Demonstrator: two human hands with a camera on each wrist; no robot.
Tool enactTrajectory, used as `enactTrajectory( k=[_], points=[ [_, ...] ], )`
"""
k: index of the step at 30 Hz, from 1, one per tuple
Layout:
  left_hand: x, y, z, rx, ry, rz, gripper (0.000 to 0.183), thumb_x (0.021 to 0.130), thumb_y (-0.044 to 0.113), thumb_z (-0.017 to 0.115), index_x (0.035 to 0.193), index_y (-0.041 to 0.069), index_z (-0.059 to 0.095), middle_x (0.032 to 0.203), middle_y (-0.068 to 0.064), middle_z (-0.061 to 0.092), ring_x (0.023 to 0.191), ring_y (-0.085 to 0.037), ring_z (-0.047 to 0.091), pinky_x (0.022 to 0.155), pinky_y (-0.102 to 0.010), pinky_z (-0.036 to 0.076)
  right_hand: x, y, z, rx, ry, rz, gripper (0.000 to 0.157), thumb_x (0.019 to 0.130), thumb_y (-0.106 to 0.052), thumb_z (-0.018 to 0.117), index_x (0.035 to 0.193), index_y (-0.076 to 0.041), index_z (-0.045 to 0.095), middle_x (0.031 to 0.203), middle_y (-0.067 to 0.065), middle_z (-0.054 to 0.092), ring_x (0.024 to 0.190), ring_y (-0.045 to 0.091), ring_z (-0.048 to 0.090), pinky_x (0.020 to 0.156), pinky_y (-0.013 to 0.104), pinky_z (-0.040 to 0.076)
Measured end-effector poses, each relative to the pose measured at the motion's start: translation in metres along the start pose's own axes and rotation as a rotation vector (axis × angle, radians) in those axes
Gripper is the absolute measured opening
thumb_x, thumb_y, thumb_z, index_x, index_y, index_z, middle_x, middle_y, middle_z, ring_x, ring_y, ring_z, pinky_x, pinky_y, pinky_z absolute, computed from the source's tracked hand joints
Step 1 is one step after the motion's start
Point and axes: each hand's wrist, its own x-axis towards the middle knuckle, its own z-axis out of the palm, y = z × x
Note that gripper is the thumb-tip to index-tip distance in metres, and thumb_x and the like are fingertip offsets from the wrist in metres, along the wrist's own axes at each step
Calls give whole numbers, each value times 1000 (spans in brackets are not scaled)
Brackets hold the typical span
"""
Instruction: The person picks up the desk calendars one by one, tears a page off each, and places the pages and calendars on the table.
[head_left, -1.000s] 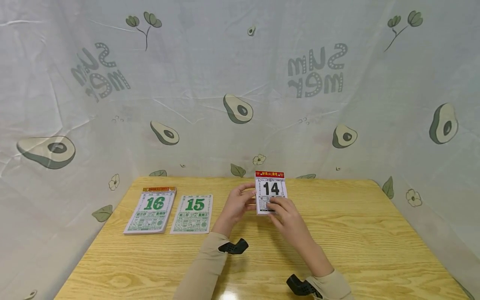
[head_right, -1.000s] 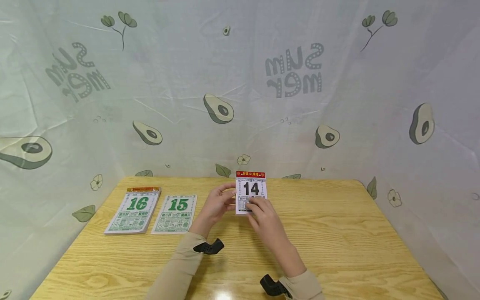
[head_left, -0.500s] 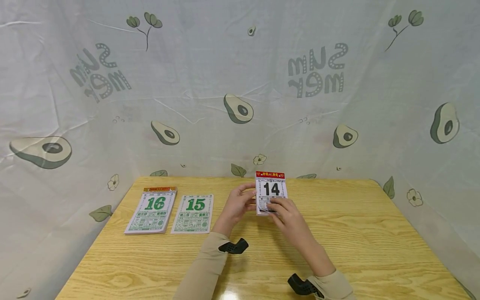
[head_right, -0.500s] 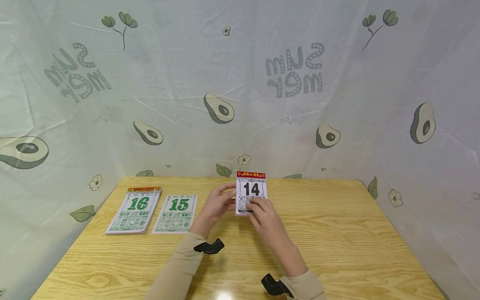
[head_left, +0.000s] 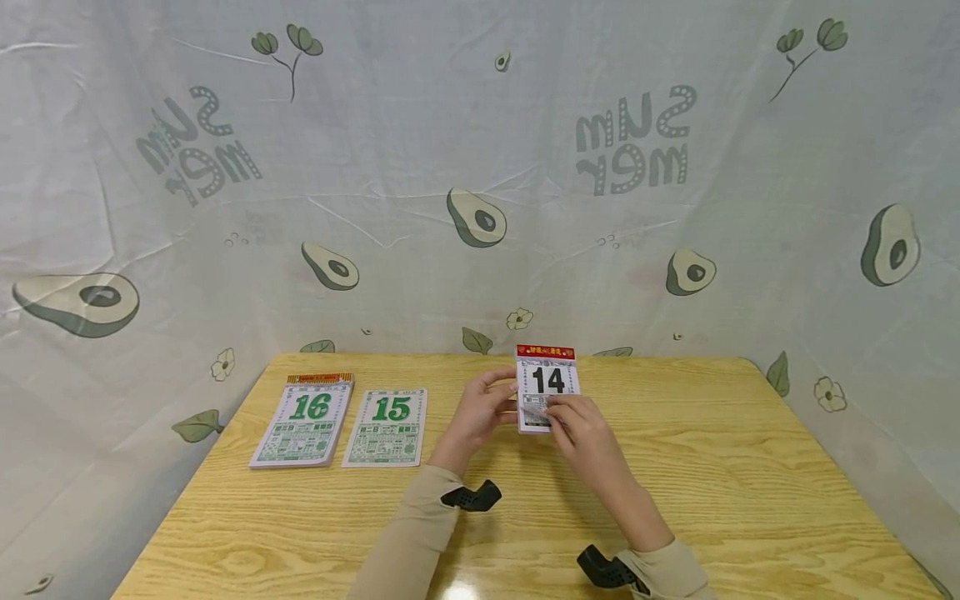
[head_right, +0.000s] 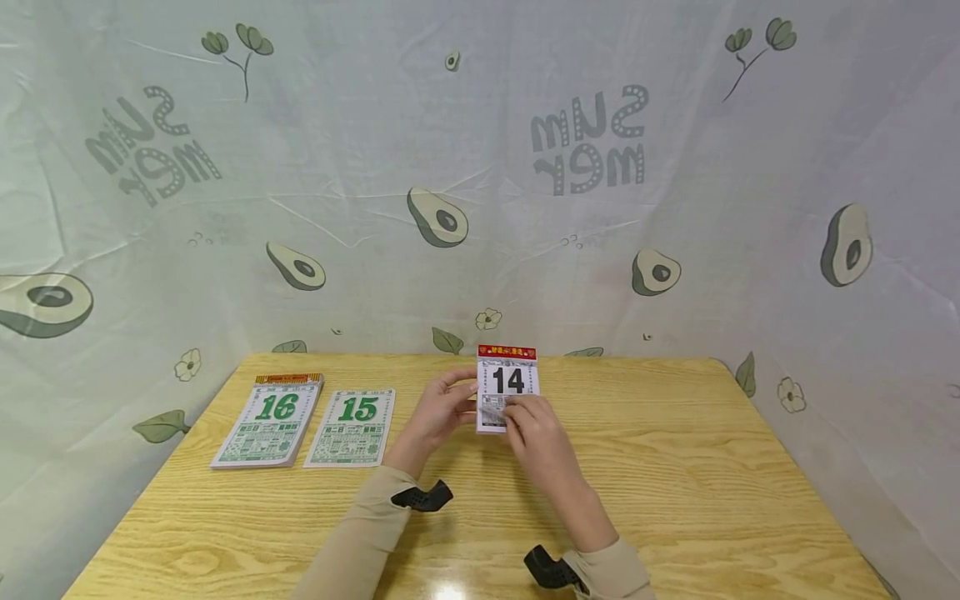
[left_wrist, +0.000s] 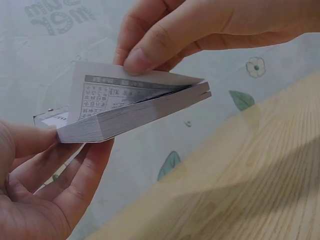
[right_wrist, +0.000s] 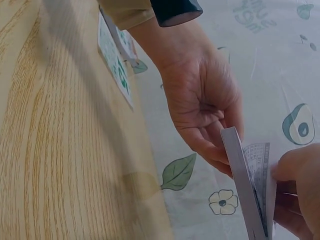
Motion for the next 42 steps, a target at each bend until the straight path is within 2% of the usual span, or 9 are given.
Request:
enactTrajectory(
  k=[6,11,21,27,35,42],
  points=[
    [-1,-3,6,-6,9,-12,33,98,6,53,131,-1,53,105,-13,72,75,-12,69,68,-31,56,1,0,-1,-19,38,6,15,77,3,78,89,0,71,99,11,70,96,26,64,79,34,57],
    [-1,-7,10,-23,16,-24,33,98,6,53,130,0,54,110,-17,71,76,-13,70,67,-29,57,1,2,-2,-14,57,36,15,77,3,78,89,0,69,95,11,70,93,26,65,78,35,57],
    [0,-17,17,-90,1,-48,31,98,7,53,129,4,55,98,-5,72,77,-13,69,67,-29,56,1,3,-6,14,101,169,12,82,3,72,92,1,66,90,15,68,84,26,67,68,35,58],
    [-4,-17,22,-161,-34,-42,30,100,7,51,129,5,55,99,-2,70,81,-15,68,71,-32,56,1,4,-8,42,113,227,10,86,2,68,94,2,62,89,18,69,84,29,70,68,37,59],
    [-5,-20,26,-278,-25,-65,28,100,7,51,127,8,56,102,-5,71,84,-17,70,70,-30,57,2,7,-8,55,119,225,10,87,3,67,95,3,61,91,20,70,85,32,71,70,38,59],
    [-4,-23,28,-296,-16,-58,31,100,7,51,130,7,55,103,-7,71,85,-17,71,71,-31,58,2,8,-9,77,128,237,10,87,2,67,96,3,62,92,21,71,87,33,71,71,38,59]
  ],
)
